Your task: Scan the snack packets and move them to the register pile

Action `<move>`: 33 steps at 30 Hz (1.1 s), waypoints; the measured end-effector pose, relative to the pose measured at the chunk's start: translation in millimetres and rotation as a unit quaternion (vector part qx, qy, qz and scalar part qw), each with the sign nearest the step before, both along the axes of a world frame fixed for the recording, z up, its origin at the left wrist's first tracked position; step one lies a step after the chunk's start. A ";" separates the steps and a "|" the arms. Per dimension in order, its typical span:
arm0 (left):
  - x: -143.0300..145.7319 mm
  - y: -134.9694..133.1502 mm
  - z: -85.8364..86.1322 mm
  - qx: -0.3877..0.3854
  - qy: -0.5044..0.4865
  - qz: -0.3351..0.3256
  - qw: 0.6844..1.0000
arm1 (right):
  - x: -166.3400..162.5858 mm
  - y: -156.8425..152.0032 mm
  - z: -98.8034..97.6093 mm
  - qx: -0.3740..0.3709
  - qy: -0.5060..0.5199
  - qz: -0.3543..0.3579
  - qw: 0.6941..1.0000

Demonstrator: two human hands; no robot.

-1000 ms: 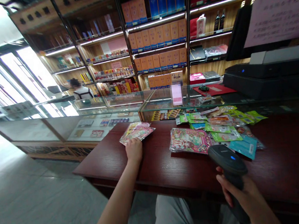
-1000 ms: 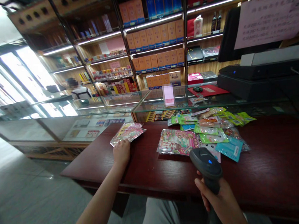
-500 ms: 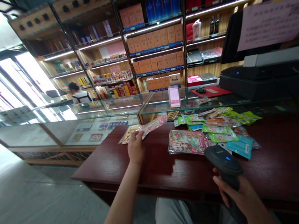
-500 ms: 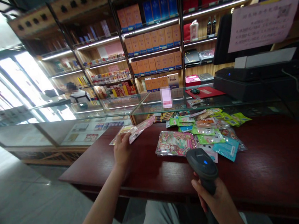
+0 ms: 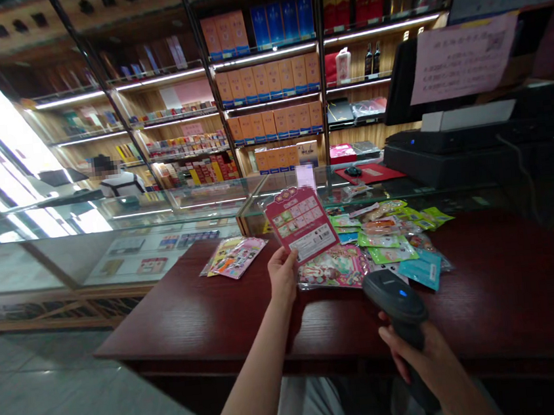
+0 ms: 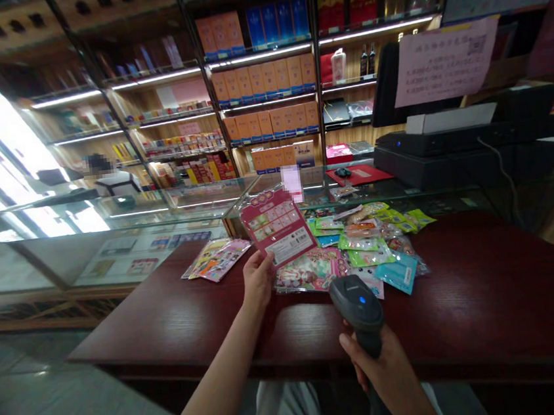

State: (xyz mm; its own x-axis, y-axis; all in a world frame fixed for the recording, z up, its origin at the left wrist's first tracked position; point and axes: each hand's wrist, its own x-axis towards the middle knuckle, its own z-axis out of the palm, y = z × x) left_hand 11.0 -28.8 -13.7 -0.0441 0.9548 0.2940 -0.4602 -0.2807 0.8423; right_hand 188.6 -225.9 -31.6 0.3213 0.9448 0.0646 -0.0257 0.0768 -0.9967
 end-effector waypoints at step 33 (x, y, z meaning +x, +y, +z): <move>-3.0 12.3 -18.2 -0.024 0.044 0.019 0.999 | -17.1 9.1 3.3 0.008 -0.001 0.015 1.000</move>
State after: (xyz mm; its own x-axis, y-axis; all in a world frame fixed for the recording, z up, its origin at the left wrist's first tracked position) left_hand 8.1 -16.5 -31.8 -0.0560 0.9660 0.2523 -0.3741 -0.2546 0.8917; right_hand 171.5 -216.8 -28.4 0.2934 0.9525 0.0811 -0.0265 0.0929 -0.9953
